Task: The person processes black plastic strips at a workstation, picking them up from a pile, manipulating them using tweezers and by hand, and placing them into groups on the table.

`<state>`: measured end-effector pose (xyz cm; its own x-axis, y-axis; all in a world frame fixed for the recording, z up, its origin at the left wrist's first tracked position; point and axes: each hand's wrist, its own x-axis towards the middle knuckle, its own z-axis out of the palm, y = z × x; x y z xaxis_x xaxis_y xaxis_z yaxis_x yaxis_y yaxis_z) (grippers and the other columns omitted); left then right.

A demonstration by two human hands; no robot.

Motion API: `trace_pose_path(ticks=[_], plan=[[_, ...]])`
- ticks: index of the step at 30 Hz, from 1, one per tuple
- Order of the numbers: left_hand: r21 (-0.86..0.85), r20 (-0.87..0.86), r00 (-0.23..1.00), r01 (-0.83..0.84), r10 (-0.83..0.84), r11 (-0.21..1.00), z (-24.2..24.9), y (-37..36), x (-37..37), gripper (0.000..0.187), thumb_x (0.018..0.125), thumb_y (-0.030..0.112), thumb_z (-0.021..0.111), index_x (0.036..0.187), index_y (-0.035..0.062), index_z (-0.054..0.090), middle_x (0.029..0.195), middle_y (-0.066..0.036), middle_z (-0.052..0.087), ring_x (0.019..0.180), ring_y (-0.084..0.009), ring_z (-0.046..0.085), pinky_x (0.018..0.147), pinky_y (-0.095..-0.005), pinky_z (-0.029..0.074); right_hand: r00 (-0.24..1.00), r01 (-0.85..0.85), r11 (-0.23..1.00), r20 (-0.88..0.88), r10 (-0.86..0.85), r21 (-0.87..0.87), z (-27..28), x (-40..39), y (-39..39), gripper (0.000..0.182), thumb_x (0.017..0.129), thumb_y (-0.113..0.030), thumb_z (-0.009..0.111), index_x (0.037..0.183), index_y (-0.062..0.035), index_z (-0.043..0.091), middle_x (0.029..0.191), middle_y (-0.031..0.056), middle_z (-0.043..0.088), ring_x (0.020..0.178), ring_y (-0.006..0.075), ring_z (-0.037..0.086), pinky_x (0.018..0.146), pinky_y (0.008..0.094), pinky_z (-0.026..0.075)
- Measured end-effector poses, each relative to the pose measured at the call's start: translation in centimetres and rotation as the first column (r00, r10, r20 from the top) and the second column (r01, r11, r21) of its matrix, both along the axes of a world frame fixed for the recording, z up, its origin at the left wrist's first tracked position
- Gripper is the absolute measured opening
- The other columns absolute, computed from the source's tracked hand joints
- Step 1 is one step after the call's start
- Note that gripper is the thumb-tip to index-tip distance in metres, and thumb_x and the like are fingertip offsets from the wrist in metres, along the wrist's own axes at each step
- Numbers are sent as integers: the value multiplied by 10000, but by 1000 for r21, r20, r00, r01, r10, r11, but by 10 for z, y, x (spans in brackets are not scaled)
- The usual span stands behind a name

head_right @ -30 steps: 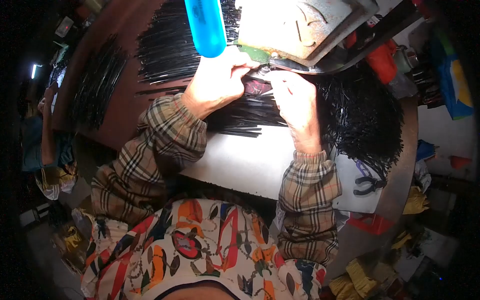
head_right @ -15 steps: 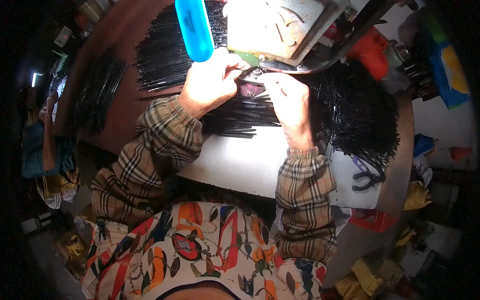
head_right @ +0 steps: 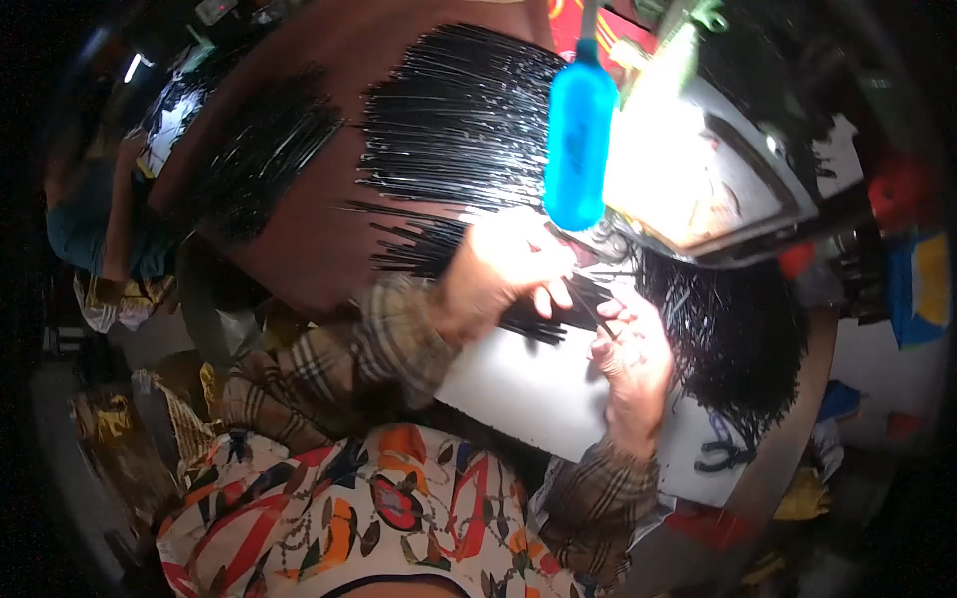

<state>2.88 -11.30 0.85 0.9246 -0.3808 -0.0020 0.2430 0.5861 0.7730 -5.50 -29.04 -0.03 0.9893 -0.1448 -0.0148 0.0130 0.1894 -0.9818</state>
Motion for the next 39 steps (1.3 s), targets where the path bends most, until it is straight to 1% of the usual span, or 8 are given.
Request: trace_pose_path(ticks=[4,7,10,12,14,18,29,39], plan=[[126,42,998,-56,52,990,-16,-14,-18,100,827,-8,664,880,-30,582,665,-97,628,528,-120,601,480,-226,488,960,254,915,38,-279,315,-16,1,25,167,924,-44,596,1070,36,587,943,79,611,728,107,572,672,249,487],[150,-57,995,-77,86,986,-12,-12,-25,115,813,-20,675,892,-19,591,694,-65,623,532,-87,576,479,-211,473,960,254,900,18,-278,355,-16,8,33,119,931,-39,582,1031,22,599,957,99,627,716,105,572,663,244,488],[344,153,977,-194,149,919,-10,-2,-28,113,801,-20,691,885,-6,617,716,-31,619,598,-53,578,508,-194,466,980,188,941,7,-198,281,-15,15,42,97,919,-33,593,998,23,602,897,108,646,662,107,583,599,247,497],[668,284,959,-202,6,716,7,24,-22,88,782,28,720,866,25,693,719,-26,632,658,-56,583,566,-230,468,984,147,978,84,-160,147,-11,15,42,93,915,-25,595,992,25,598,869,108,646,634,107,584,599,248,502],[489,845,535,-763,-12,424,-9,42,5,110,744,41,706,853,30,697,729,-113,642,634,-257,627,591,-325,493,975,183,967,91,-201,180,-12,16,41,78,911,-18,597,976,25,594,851,111,646,621,105,586,589,242,496],[691,718,641,-701,-271,175,-22,72,44,54,773,38,642,794,56,688,739,-106,625,713,-308,609,666,-390,496,973,203,968,83,-216,146,-10,15,38,68,908,-17,597,964,22,592,850,122,651,610,98,582,573,229,481],[614,741,438,-749,-509,249,-18,72,41,163,627,-108,563,714,30,564,751,-79,530,787,-274,548,636,-386,467,990,137,974,2,-139,181,-13,12,40,66,899,13,591,963,27,585,872,137,641,596,96,565,542,224,469],[500,863,356,-705,-360,503,6,53,40,104,779,-14,648,867,12,695,789,-120,655,684,-238,620,650,-322,500,997,18,982,-66,-30,-186,15,24,45,132,918,-58,588,1002,35,631,725,54,635,553,54,528,499,183,413]])
